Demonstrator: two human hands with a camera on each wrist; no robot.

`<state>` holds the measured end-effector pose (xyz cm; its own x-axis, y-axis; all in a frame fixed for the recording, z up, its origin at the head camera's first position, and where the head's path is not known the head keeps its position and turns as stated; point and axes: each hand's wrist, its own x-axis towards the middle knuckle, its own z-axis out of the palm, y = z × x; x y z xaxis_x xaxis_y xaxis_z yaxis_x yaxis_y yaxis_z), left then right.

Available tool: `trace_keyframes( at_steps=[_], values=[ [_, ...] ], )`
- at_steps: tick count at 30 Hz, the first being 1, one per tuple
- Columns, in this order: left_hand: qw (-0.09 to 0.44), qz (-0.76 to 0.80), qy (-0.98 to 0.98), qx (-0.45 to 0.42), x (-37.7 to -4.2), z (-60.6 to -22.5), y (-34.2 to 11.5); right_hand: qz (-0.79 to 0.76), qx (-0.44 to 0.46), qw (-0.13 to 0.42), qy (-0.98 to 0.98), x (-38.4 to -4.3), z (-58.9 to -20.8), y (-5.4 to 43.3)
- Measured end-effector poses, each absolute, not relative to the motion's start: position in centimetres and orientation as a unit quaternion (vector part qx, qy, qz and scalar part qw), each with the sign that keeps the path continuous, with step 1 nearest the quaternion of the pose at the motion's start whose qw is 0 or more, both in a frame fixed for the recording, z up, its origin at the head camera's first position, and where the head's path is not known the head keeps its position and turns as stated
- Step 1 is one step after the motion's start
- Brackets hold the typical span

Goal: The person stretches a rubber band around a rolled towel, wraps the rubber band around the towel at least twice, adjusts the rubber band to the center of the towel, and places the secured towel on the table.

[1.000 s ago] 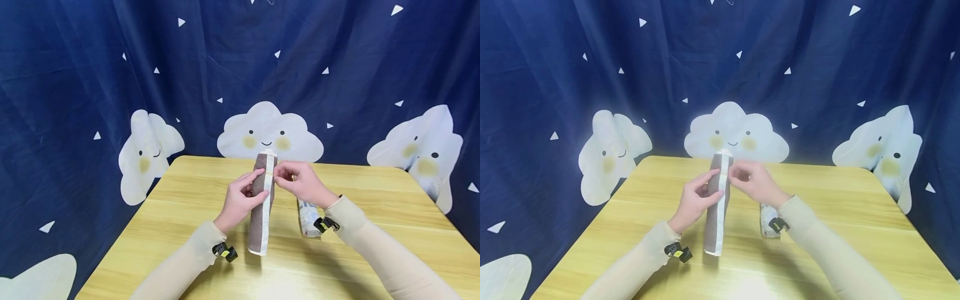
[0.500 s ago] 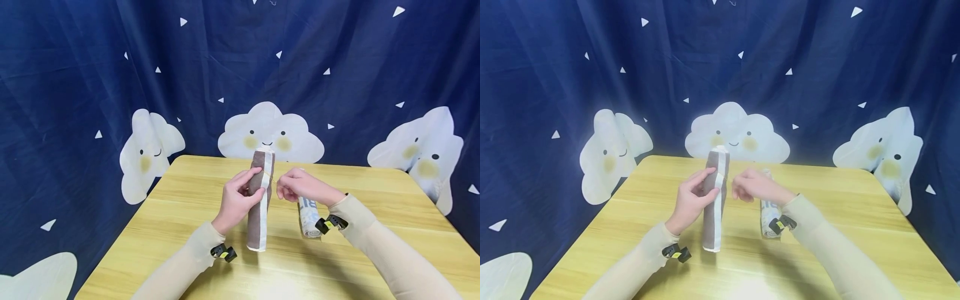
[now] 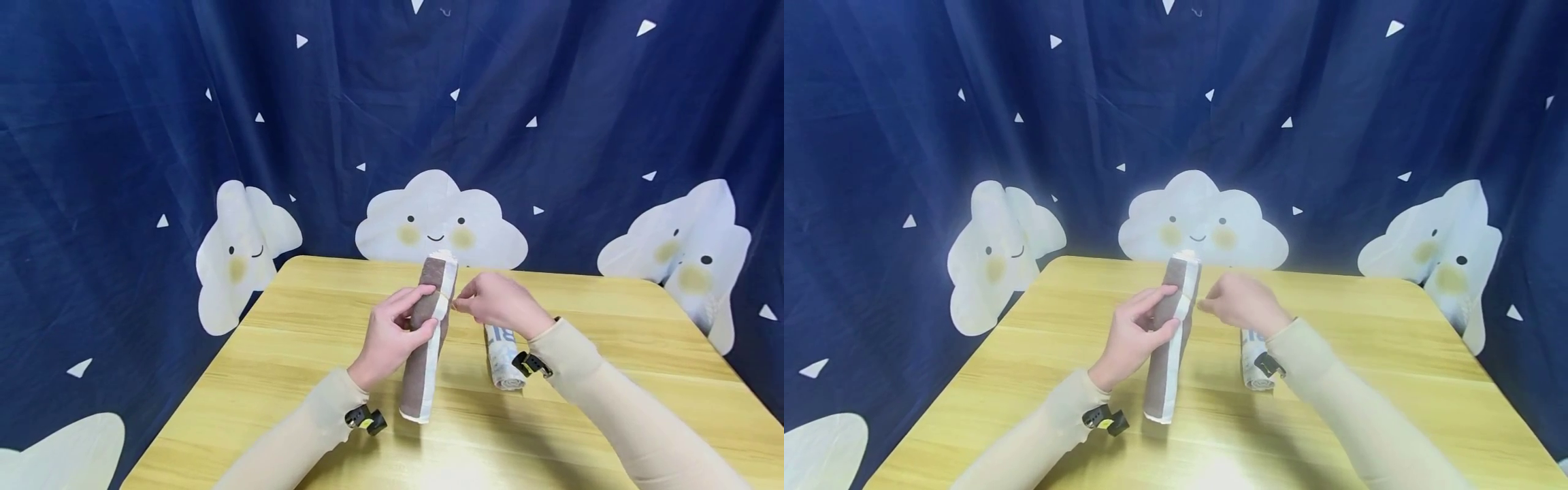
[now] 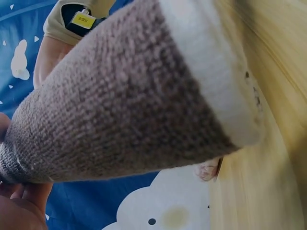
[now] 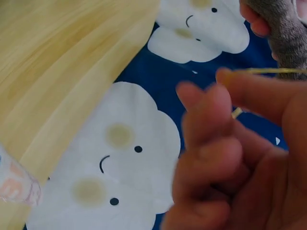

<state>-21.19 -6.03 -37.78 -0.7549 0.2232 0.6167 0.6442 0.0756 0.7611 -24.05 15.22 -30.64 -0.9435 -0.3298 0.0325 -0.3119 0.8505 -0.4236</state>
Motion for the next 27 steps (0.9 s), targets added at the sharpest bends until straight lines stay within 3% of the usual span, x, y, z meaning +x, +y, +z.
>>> trace_keyframes(
  at_steps=[9, 15, 19, 27],
  values=[
    [0.184, -0.621, -0.71, -0.276, -22.2, -38.0, -6.1, -0.288, -0.089, -0.185, 0.935, -25.6, -32.9, 13.4],
    [0.204, -0.64, -0.689, -0.273, -23.2, -37.9, -5.9, -0.501, -0.001, -0.287, 0.817, -26.8, -34.8, 10.9],
    [0.209, -0.638, -0.687, -0.279, -24.0, -37.6, -5.6, -0.649, 0.048, -0.307, 0.694, -27.9, -35.0, 8.9],
    [0.209, -0.64, -0.686, -0.277, -24.4, -37.3, -5.3, -0.798, 0.058, -0.277, 0.533, -28.0, -33.7, 7.8]
  ],
)
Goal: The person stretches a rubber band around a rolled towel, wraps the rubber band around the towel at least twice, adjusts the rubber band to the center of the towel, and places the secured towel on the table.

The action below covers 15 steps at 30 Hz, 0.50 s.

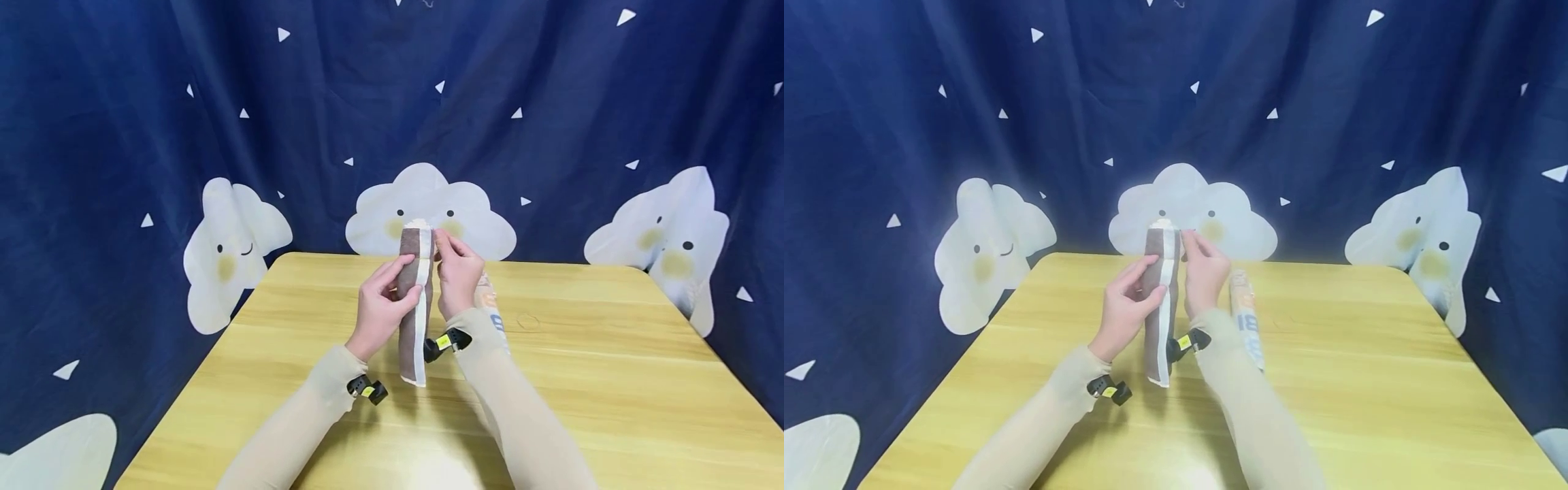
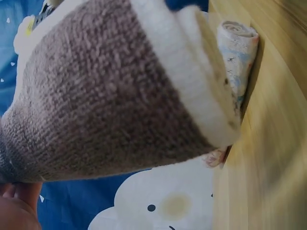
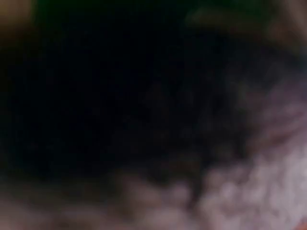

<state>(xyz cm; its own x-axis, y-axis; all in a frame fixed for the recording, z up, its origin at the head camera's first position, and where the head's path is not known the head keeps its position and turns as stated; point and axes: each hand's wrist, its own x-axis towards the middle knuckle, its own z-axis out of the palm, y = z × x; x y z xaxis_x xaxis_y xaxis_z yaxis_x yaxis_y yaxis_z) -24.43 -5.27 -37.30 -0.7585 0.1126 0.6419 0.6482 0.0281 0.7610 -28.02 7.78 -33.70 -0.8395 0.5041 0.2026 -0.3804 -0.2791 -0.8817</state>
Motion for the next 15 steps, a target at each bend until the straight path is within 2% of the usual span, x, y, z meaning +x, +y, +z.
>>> trace_keyframes(
  at_steps=[8, 15],
  values=[
    [0.216, -0.666, -0.667, -0.253, -25.2, -36.6, -5.4, 0.845, 0.019, 0.214, -0.49, -27.6, -34.4, 8.1],
    [0.199, -0.674, -0.674, -0.23, -25.2, -36.5, -5.2, 0.869, 0.08, 0.175, -0.456, -27.0, -35.1, 8.6]
  ],
)
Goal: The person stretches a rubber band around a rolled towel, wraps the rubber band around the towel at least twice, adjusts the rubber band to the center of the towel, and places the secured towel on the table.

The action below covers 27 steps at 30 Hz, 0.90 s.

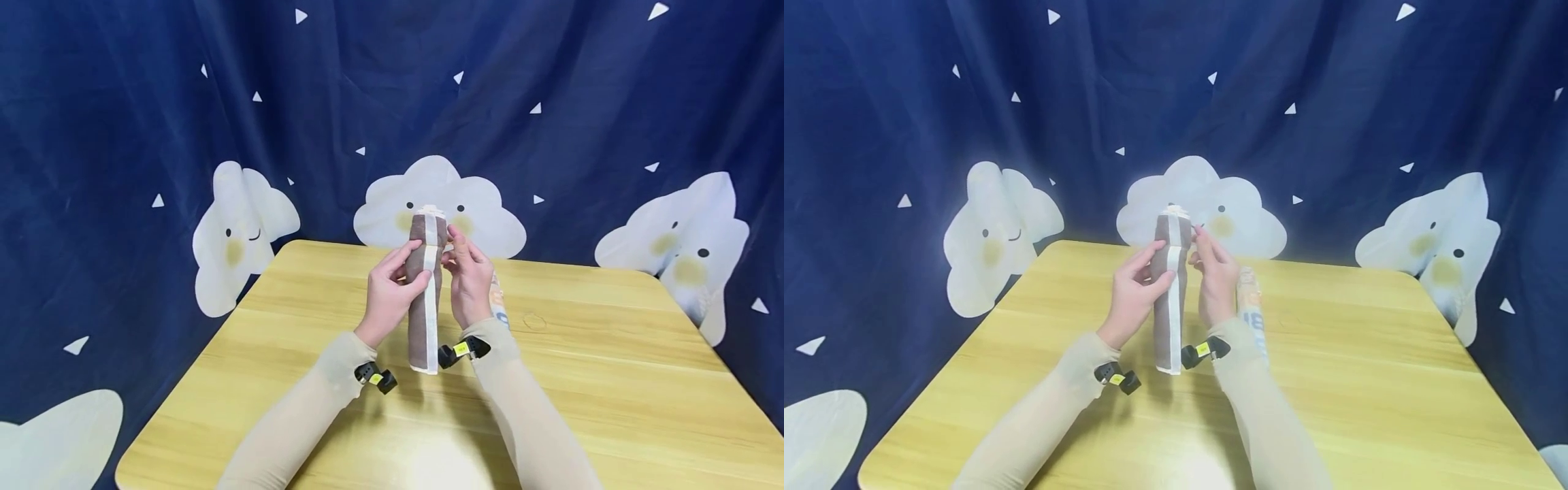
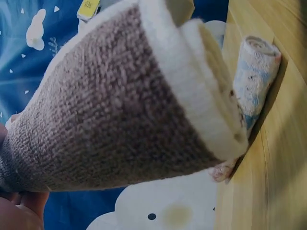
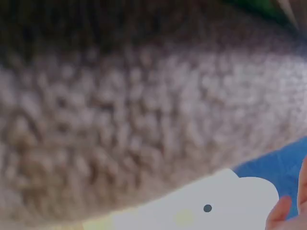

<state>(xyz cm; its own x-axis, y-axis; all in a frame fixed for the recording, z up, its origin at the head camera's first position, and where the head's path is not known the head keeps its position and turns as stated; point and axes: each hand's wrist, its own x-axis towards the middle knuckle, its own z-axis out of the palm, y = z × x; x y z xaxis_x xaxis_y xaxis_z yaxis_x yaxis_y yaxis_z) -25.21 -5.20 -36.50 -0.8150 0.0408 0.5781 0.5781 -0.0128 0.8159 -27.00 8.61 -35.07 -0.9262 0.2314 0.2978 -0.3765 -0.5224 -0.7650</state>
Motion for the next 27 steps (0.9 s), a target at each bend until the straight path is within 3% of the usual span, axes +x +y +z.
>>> trace_keyframes(
  at_steps=[16, 22, 27],
  values=[
    [0.22, -0.564, -0.746, -0.278, -24.4, -35.2, -5.8, 0.801, 0.211, 0.11, -0.55, -25.7, -33.4, 11.5],
    [0.24, -0.462, -0.795, -0.311, -24.1, -34.7, -6.4, 0.762, 0.204, 0.072, -0.61, -25.9, -32.9, 11.8],
    [0.224, -0.407, -0.825, -0.322, -23.8, -34.5, -6.9, 0.736, 0.203, 0.058, -0.643, -25.8, -32.4, 12.0]
  ],
)
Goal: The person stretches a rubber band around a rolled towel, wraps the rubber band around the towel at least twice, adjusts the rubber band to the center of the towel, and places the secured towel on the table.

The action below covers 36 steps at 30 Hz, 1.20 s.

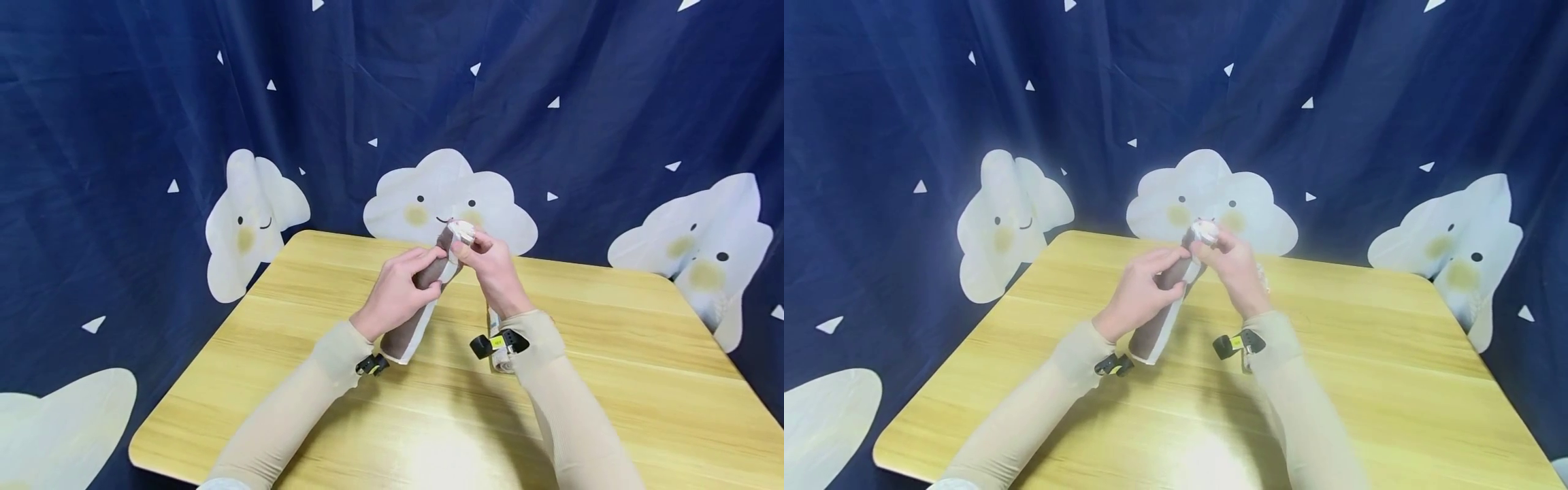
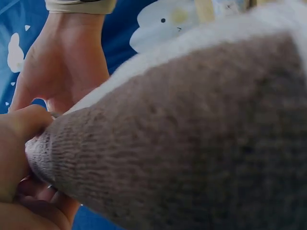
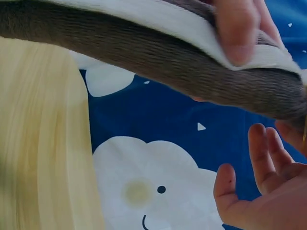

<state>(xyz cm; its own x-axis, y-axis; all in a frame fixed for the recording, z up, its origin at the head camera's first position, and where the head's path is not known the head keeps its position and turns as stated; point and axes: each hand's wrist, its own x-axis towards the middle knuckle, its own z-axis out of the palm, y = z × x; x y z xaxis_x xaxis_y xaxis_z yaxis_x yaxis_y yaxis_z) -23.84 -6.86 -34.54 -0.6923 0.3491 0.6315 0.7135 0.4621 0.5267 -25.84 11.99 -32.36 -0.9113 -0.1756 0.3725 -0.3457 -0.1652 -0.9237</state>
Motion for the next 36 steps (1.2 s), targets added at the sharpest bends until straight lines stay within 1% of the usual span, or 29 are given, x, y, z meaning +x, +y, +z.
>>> trace_keyframes(
  at_steps=[4, 16, 20, 24, 27, 31, 36],
  values=[
    [0.221, -0.357, -0.845, -0.331, -23.7, -34.4, -6.9, 0.72, 0.201, 0.053, -0.662, -25.9, -31.9, 12.4],
    [0.284, -0.191, -0.863, -0.372, -23.3, -34.0, -6.4, 0.642, 0.175, 0.049, -0.745, -26.4, -31.2, 12.7],
    [0.293, -0.158, -0.861, -0.384, -23.3, -33.9, -6.3, 0.623, 0.184, 0.047, -0.759, -26.4, -30.7, 12.9],
    [0.299, -0.146, -0.856, -0.395, -23.4, -34.0, -6.4, 0.568, 0.198, 0.043, -0.798, -26.7, -30.0, 13.2],
    [0.303, -0.132, -0.851, -0.409, -23.6, -34.1, -6.5, 0.506, 0.205, 0.033, -0.837, -27.1, -29.4, 13.5],
    [0.304, -0.113, -0.842, -0.431, -23.8, -34.0, -6.8, 0.43, 0.215, -0.005, -0.877, -27.5, -28.4, 14.0],
    [0.309, -0.085, -0.832, -0.452, -23.8, -33.8, -6.9, 0.336, 0.271, -0.041, -0.901, -27.7, -26.6, 14.5]
  ],
)
